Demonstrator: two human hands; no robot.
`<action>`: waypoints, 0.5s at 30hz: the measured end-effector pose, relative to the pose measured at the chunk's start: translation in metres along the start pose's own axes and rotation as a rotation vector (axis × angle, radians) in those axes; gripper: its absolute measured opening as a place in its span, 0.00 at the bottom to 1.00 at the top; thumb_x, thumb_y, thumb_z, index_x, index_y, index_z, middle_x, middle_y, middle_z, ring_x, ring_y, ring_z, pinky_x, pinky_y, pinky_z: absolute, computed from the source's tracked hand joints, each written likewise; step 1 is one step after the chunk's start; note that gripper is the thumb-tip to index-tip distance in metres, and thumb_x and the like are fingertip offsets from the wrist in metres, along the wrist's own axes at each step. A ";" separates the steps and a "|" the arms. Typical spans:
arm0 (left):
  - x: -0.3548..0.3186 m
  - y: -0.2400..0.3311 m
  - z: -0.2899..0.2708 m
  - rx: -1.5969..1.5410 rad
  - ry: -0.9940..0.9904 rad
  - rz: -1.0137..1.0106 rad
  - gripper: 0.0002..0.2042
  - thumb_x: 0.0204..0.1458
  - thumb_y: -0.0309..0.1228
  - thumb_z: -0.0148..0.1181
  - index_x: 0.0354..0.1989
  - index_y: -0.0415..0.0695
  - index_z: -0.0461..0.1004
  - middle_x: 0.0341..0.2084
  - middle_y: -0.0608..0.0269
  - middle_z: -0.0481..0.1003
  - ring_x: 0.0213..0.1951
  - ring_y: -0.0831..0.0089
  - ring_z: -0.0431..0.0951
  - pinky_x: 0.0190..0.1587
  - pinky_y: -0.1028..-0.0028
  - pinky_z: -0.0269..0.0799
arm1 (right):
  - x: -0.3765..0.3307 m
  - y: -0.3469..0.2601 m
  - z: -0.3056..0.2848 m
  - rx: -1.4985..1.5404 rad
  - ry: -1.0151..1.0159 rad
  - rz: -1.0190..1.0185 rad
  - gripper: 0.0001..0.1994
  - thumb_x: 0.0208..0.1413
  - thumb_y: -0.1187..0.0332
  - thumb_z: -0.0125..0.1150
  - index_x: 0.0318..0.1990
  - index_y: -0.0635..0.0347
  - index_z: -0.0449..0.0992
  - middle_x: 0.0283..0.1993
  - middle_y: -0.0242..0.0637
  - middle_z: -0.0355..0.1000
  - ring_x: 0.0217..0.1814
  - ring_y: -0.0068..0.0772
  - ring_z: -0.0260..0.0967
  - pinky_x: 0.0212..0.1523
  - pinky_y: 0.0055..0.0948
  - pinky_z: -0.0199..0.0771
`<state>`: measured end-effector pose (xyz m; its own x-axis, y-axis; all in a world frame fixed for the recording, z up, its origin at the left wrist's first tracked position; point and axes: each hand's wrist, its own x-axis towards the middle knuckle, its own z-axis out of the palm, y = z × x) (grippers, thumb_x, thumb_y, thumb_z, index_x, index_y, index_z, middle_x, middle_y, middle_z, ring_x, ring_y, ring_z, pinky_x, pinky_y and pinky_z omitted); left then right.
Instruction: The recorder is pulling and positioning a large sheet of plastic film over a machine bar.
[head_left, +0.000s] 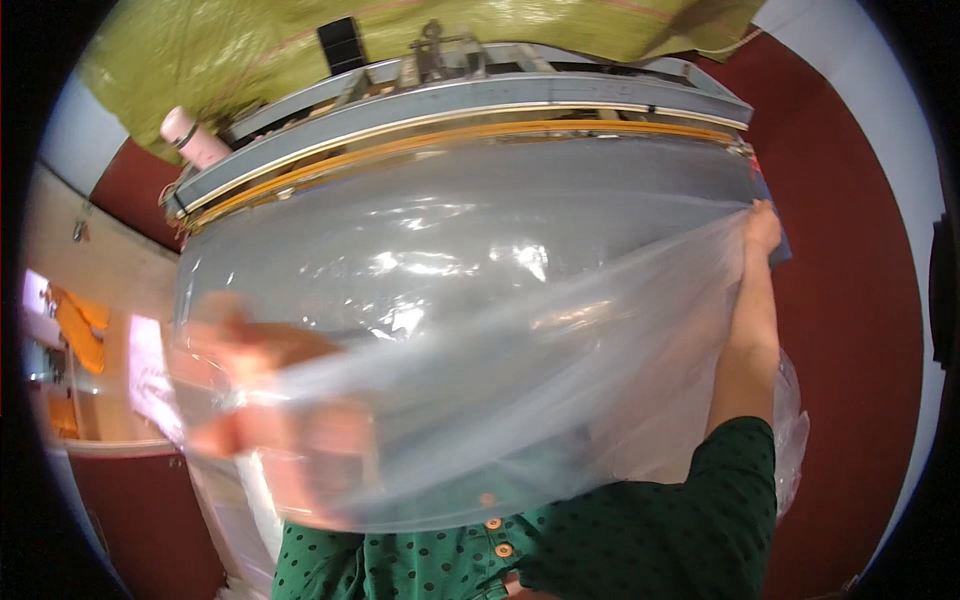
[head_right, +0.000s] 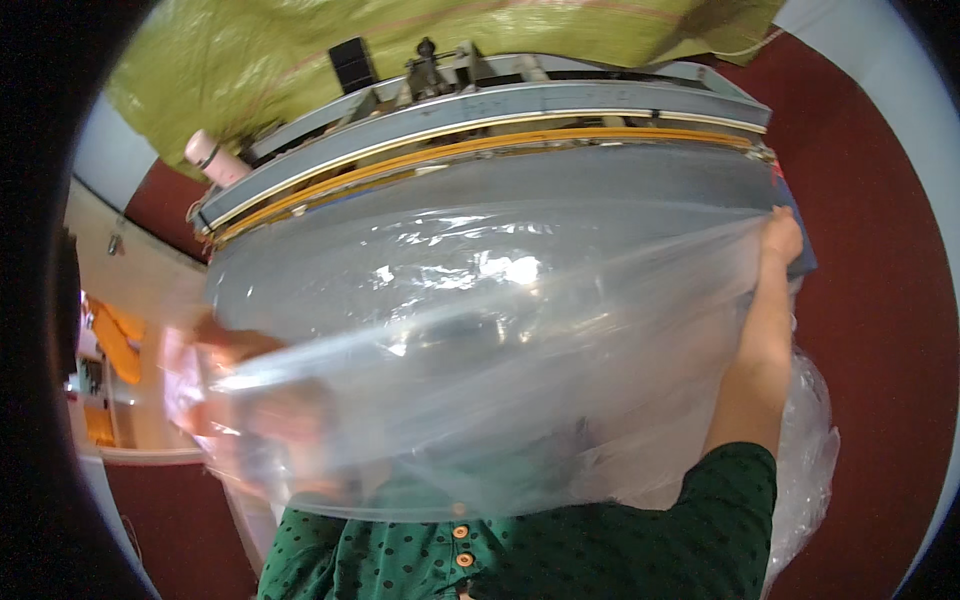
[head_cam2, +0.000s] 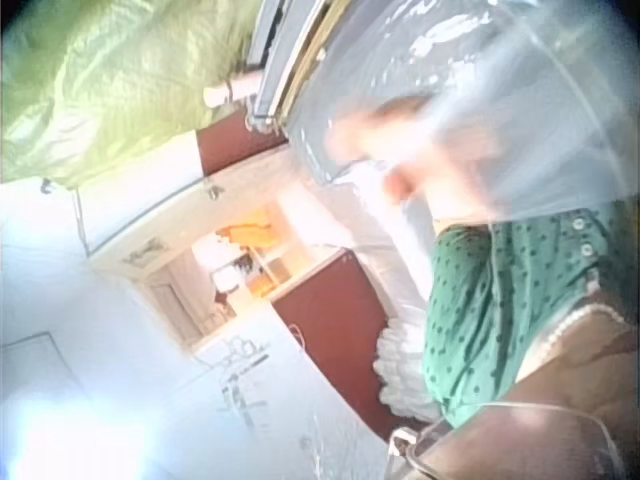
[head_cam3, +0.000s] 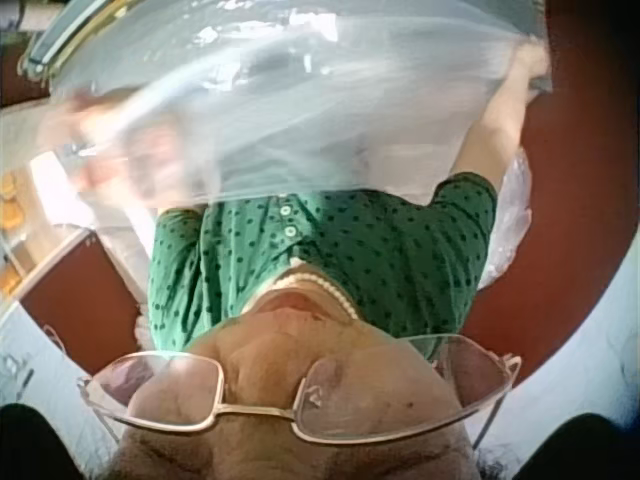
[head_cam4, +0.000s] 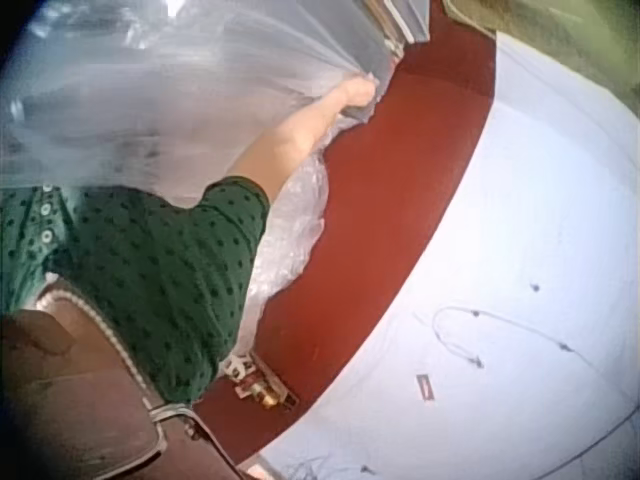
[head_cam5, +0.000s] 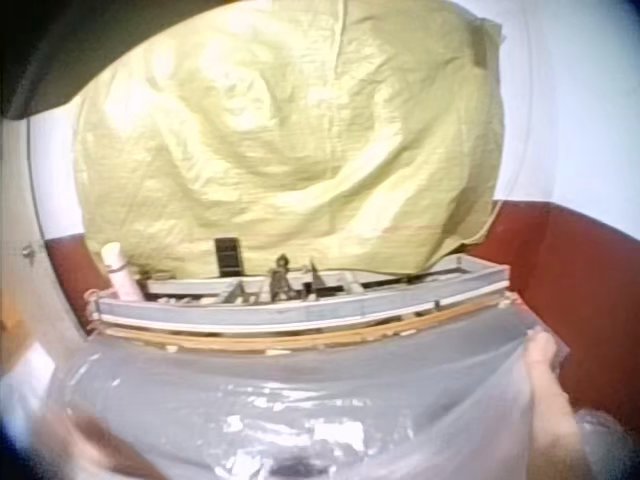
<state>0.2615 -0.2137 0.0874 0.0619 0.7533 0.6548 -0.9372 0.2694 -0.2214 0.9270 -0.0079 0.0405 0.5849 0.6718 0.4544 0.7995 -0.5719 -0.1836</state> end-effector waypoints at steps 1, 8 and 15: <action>-0.009 0.011 0.002 0.017 -0.003 0.017 0.24 0.45 0.34 0.57 0.50 0.40 0.61 0.43 0.57 0.68 0.44 0.69 0.68 0.47 0.70 0.66 | 0.000 -0.003 -0.003 -0.004 0.003 -0.010 0.14 0.53 0.57 0.41 0.37 0.54 0.70 0.34 0.49 0.70 0.40 0.52 0.67 0.37 0.46 0.65; -0.095 0.134 0.097 0.694 0.526 0.226 0.20 0.49 0.35 0.51 0.49 0.39 0.62 0.43 0.56 0.67 0.45 0.67 0.67 0.48 0.68 0.65 | -0.001 -0.006 0.002 -0.012 -0.017 0.001 0.15 0.54 0.56 0.41 0.37 0.56 0.69 0.34 0.50 0.70 0.39 0.53 0.66 0.36 0.47 0.64; -0.088 0.051 0.028 1.300 1.083 0.498 0.17 0.53 0.36 0.44 0.48 0.38 0.62 0.43 0.56 0.67 0.46 0.66 0.66 0.49 0.67 0.63 | -0.002 -0.012 0.007 -0.055 -0.004 -0.029 0.16 0.55 0.57 0.38 0.36 0.58 0.68 0.35 0.50 0.69 0.39 0.54 0.66 0.36 0.48 0.63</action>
<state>0.1990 -0.2835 0.0385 -0.6153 0.7760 -0.1386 -0.5445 -0.2912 0.7866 0.9167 0.0007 0.0361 0.5624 0.6902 0.4553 0.8074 -0.5772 -0.1223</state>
